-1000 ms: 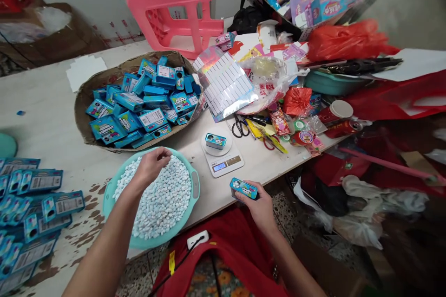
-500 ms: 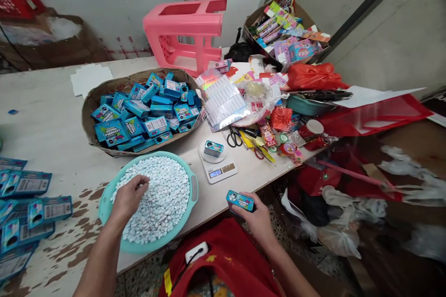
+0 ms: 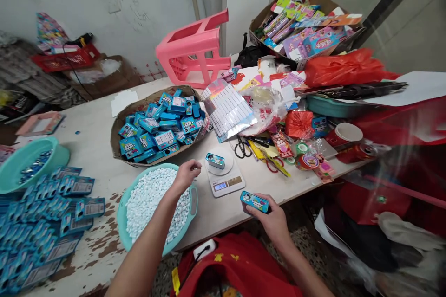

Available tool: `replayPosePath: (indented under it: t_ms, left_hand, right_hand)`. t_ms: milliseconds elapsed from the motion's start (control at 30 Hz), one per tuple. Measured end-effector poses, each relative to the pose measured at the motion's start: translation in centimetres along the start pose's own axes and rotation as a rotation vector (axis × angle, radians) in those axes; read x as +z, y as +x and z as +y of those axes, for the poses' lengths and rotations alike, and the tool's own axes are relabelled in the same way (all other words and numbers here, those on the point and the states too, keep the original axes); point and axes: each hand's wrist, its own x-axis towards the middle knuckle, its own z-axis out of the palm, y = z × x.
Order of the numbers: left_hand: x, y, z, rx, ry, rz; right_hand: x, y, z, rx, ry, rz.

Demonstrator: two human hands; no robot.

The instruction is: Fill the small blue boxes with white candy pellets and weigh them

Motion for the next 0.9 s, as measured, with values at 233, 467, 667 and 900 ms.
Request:
replayPosePath:
  t_ms: [233, 467, 667, 900]
  left_hand:
    - [2.6, 3.8, 2.0, -0.001, 0.201, 0.015]
    - [4.2, 5.4, 3.7, 0.096, 0.407, 0.042]
    - [3.7, 5.4, 3.3, 0.119, 0.475, 0.104]
    - [2.0, 5.5, 3.2, 0.143, 0.540, 0.107]
  right_hand:
    - [-3.8, 1.4, 2.2, 0.027, -0.017, 0.070]
    - [-5.5, 2.0, 4.0, 0.067, -0.022, 0.106]
    - [-5.4, 2.7, 3.3, 0.071, -0.044, 0.093]
    - [-3.9, 3.4, 1.7, 0.048, -0.053, 0.109]
